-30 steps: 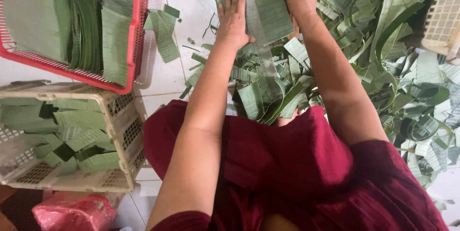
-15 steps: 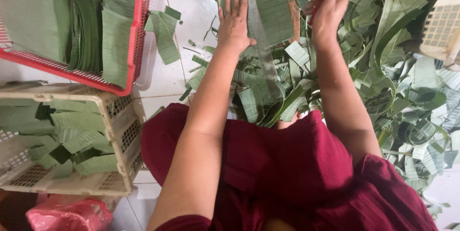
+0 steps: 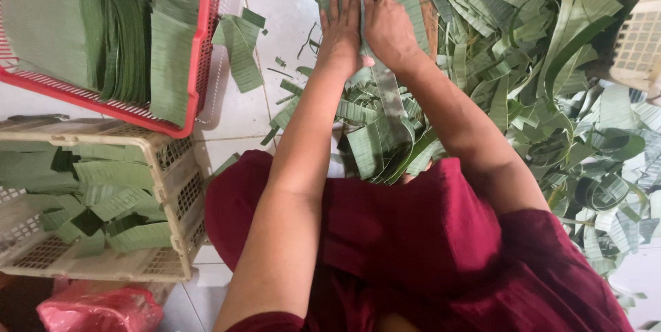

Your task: The person sits on the floor cutting banana leaf pieces into rectangles, using a long ruler as a straight edge and a red-handled knife. They align each leaf piece, cut along the ruler, stack the trimmed pieces, and place finished stacks into plastic baskets.

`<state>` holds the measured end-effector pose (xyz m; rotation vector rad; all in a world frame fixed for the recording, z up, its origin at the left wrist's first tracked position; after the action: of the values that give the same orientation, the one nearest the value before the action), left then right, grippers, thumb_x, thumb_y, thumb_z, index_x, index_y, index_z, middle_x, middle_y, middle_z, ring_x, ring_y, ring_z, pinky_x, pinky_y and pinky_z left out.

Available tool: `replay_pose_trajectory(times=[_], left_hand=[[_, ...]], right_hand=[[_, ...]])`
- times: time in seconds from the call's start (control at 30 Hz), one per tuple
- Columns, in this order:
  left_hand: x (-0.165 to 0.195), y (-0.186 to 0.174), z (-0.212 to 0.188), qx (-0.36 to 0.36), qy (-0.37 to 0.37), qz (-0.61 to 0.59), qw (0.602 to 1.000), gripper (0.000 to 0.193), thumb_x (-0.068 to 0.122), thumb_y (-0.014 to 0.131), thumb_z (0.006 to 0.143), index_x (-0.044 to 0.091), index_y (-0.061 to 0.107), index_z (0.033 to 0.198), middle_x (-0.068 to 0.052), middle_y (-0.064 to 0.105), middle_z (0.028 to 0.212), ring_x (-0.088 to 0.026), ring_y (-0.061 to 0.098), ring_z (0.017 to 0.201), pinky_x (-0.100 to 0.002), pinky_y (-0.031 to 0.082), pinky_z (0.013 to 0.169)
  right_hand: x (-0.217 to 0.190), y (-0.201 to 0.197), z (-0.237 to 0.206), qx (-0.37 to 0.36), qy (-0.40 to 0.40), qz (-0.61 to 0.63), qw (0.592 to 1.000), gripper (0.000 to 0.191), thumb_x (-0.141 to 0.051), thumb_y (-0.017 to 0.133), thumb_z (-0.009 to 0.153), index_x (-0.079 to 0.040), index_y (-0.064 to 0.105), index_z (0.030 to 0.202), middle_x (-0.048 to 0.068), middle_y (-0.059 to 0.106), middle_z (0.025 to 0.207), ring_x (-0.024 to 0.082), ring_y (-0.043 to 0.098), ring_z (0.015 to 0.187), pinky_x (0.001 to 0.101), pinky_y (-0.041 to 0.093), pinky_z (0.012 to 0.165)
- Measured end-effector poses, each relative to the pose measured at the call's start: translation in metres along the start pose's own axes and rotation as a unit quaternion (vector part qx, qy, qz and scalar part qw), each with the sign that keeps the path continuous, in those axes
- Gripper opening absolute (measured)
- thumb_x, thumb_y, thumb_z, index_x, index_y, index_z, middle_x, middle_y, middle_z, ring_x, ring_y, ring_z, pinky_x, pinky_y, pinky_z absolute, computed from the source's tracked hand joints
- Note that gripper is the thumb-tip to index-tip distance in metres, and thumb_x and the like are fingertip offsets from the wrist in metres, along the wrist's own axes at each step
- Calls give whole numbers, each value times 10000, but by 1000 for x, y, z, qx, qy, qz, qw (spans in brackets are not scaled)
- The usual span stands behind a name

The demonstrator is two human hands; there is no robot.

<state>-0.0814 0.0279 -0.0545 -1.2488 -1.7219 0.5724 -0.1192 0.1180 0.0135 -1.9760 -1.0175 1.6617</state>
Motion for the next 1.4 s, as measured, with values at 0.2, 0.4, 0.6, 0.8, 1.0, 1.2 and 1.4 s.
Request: replay_pose_trajectory(times=[0.2, 0.4, 0.6, 0.8, 1.0, 1.2, 1.4], left_hand=[[0, -3, -4, 8, 2, -30, 1000, 1425, 301, 989, 602, 61, 24, 1623, -107, -47, 1714, -323, -22, 1596, -492, 61, 1316], [2, -7, -7, 12, 7, -42, 999, 1399, 300, 988, 607, 45, 55, 1618, -116, -42, 1710, -323, -15, 1592, -494, 68, 1312], [1, -8, -9, 12, 15, -52, 998, 1373, 299, 990, 612, 19, 90, 1611, -139, -45, 1707, -333, -14, 1593, -504, 76, 1311], [2, -8, -7, 13, 13, -30, 999, 1384, 330, 984, 617, 9, 70, 1606, -146, -48, 1700, -342, -18, 1584, -507, 76, 1299], [3, -3, -3, 10, -7, 12, 1000, 1418, 357, 981, 611, 48, 30, 1617, -126, -37, 1714, -333, -4, 1594, -487, 90, 1315], [1, 1, 0, 39, 3, 12, 999, 1446, 363, 992, 605, 95, 1, 1623, -111, -18, 1714, -340, 17, 1595, -506, 112, 1312], [-2, 7, 2, 64, 27, 10, 998, 1466, 360, 1009, 584, 101, 4, 1619, -113, -18, 1712, -355, 33, 1590, -530, 125, 1303]], right_hand=[[-6, 0, 4, 9, -30, 4, 1000, 334, -257, 487, 1100, 35, 373, 1217, 354, 668, 900, 571, 636, 866, 631, 502, 778], [-5, 4, 11, -28, -23, -13, 999, 342, -232, 474, 1102, 76, 428, 1245, 330, 643, 966, 545, 636, 898, 599, 518, 792], [-28, 4, 12, -30, -131, -65, 989, 235, -145, 455, 1085, 29, 609, 1126, 332, 543, 1163, 523, 655, 877, 593, 523, 774], [-24, 9, 13, -34, -120, -74, 989, 237, -132, 449, 1081, 19, 623, 1136, 324, 516, 1188, 520, 652, 888, 590, 523, 772], [-1, -51, -8, 185, -162, 98, 964, 279, -213, 519, 1132, 41, 553, 1242, 264, 693, 1006, 469, 674, 853, 526, 553, 711], [115, -111, -23, 199, 6, 355, 914, 302, -285, 467, 1240, 5, 541, 1201, 62, 599, 778, 164, 570, 544, 328, 457, 482], [136, -132, -61, 224, -7, 365, 904, 296, -289, 443, 1222, -56, 403, 1400, 54, 576, 749, 135, 588, 556, 290, 479, 470]])
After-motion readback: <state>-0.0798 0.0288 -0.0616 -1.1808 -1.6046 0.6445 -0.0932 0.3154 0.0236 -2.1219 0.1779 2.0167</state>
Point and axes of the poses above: each hand's wrist, its own z-axis towards the middle knuckle, its own y-axis out of the palm, x = y × z, the point moved 10 cm from there along z, towards the middle knuckle
